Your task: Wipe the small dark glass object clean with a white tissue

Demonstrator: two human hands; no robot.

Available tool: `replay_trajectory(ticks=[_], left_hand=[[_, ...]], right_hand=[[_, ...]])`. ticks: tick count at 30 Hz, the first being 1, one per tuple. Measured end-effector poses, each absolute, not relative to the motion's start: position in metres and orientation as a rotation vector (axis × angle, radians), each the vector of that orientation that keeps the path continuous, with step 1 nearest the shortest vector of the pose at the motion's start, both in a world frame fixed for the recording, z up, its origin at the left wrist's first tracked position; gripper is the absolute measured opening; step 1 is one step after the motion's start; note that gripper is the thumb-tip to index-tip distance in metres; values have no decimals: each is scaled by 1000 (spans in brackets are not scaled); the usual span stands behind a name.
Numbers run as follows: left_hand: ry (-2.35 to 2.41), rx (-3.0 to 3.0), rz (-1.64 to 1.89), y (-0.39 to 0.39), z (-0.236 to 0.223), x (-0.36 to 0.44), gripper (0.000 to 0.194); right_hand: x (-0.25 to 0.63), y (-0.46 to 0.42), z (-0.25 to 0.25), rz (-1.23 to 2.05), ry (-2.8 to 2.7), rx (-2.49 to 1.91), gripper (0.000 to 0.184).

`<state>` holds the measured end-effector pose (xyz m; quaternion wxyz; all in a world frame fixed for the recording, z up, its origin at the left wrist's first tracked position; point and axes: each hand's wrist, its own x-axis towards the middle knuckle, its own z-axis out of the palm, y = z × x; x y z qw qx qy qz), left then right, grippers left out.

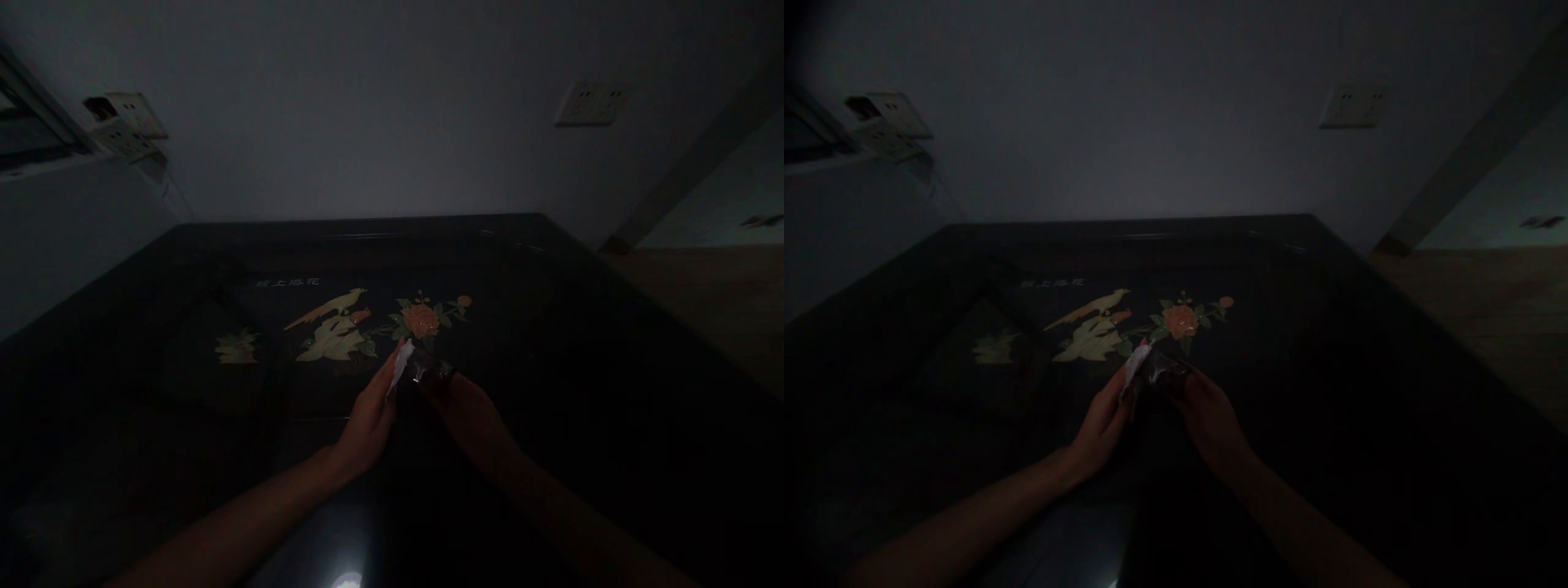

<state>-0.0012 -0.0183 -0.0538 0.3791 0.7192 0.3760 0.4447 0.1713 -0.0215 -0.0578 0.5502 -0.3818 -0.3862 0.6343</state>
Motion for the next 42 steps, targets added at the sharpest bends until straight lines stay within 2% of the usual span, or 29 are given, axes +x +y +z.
replay_trajectory(ticks=[5,10,16,19,23,27,32,36,42], left_hand=[[927,1978,1147,-18,-53,-3,62],[975,2030,1156,-16,-54,-4,66],[893,2093,1111,-16,-58,-4,76],[877,2121,1118,-17,-56,-3,77],[856,2197,1089,-18,-53,-3,77],[741,2350,1068,-19,-54,-4,73],[687,2425,1090,-20,-57,-5,66],[784,2210,1110,-23,-49,-5,63],[1056,1703,1097,-21,-46,-1,45]], right_hand=[[172,-24,-56,1647,-815,-834,33],[177,-26,-55,1732,-866,-775,54],[180,-27,-48,1622,-927,-988,68],[178,-28,-47,1607,-902,-992,64],[173,-29,-51,1648,-853,-873,47],[171,-27,-52,1651,-768,-851,36],[174,-27,-47,1631,-784,-866,43],[178,-25,-51,1601,-858,-834,53],[180,-22,-60,1606,-934,-821,60]])
